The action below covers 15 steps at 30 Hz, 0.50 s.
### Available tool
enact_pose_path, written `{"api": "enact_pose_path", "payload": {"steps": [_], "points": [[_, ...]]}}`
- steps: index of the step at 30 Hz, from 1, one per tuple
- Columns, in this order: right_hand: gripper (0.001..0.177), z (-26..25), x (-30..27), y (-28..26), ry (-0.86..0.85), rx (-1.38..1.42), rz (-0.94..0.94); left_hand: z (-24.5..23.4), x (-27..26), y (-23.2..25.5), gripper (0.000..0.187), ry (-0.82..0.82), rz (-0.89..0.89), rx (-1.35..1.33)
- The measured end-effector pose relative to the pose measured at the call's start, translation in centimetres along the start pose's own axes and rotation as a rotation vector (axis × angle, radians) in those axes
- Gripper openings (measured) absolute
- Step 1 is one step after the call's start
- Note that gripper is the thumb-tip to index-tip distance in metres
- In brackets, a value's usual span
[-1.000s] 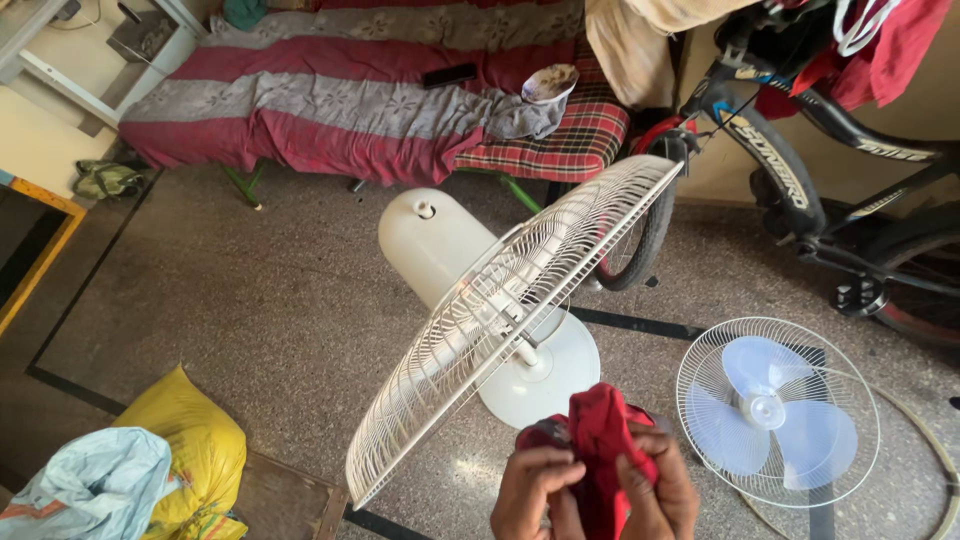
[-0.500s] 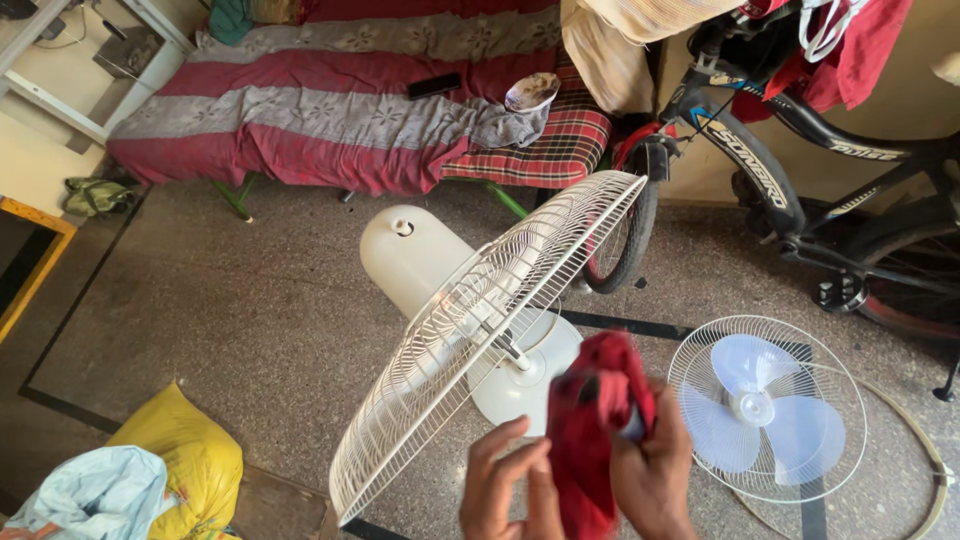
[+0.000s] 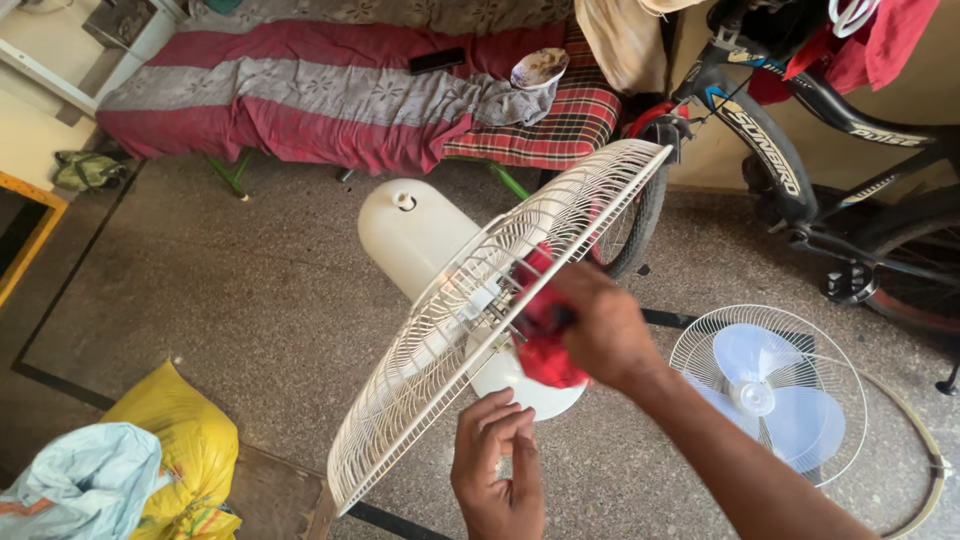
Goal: The person disassembles a standing fan by removing the front grill and fan blade, then wipes the central hub with a red cloth. They reattach the fan blade and secure it with a nut, then place the front grill back on the fan.
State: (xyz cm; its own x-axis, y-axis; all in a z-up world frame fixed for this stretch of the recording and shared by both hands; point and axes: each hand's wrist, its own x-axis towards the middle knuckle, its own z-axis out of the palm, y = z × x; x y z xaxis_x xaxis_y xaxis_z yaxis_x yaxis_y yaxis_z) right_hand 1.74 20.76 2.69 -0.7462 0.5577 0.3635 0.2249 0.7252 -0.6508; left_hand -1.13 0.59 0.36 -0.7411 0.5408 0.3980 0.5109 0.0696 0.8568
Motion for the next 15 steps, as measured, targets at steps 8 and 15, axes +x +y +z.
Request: {"api": "enact_pose_path", "payload": {"steps": [8,15], "points": [[0.053,-0.4,-4.8,6.0,0.176,0.076,0.172,-0.7,0.1,-2.6,0.02,-0.086,-0.015,0.095],[0.045,-1.1,-6.7,8.9,0.111,0.149,0.277,1.2,0.4,-4.2,0.024,-0.122,0.02,0.096]]}}
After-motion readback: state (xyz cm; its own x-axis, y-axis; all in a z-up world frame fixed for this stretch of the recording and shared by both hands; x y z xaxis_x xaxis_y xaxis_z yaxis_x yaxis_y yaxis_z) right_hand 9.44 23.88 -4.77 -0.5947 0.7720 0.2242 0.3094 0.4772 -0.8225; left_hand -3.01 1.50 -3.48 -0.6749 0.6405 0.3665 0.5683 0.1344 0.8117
